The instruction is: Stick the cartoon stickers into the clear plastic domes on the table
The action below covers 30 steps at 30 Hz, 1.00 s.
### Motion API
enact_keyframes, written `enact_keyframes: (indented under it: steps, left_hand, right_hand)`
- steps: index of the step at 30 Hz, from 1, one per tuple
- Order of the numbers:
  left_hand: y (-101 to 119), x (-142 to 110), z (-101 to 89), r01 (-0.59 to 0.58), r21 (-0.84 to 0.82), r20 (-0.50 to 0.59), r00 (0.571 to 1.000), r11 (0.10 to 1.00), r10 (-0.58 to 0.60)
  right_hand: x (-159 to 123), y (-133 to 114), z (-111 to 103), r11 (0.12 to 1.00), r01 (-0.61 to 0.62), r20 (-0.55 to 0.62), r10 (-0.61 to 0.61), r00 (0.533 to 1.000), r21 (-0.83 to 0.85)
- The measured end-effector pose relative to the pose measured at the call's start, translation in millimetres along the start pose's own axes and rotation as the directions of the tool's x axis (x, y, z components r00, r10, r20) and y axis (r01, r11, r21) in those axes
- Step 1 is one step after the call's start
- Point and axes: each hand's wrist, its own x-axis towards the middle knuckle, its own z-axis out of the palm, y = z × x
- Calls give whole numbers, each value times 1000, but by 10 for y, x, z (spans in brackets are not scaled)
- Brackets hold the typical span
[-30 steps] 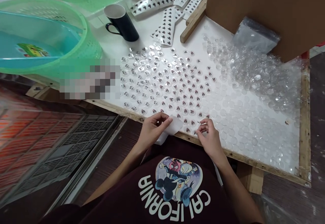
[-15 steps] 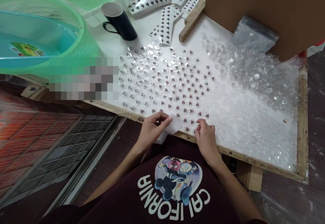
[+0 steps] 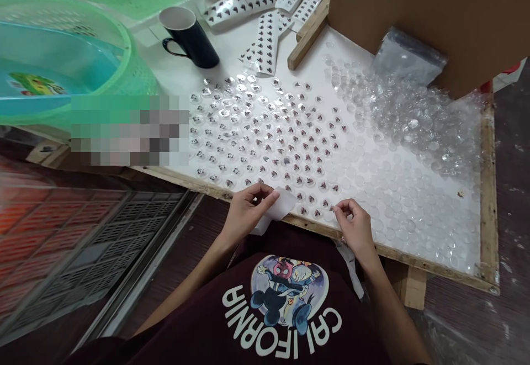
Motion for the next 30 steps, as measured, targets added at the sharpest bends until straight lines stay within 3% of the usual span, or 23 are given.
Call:
enact_keyframes:
  steps: [3, 13, 24, 30]
  left_hand:
    - [9, -4, -3, 7, -1, 1, 1000, 1000, -7]
    - [-6, -3, -5, 14, -11, -1, 1000, 1000, -14]
    - [10, -1, -5, 22, -30, 5, 1000, 999, -22]
    - [50, -20, 38, 5, -57, 60, 998, 998, -1]
  right_hand:
    - [-10, 42, 31, 999, -44, 74, 42, 996, 23]
    - [-3, 8, 93, 991, -92, 93, 100, 991, -95]
    - [-31, 31, 211, 903, 58, 36, -47, 998, -426]
    - [-89, -29, 162, 929, 121, -4, -131, 991, -351]
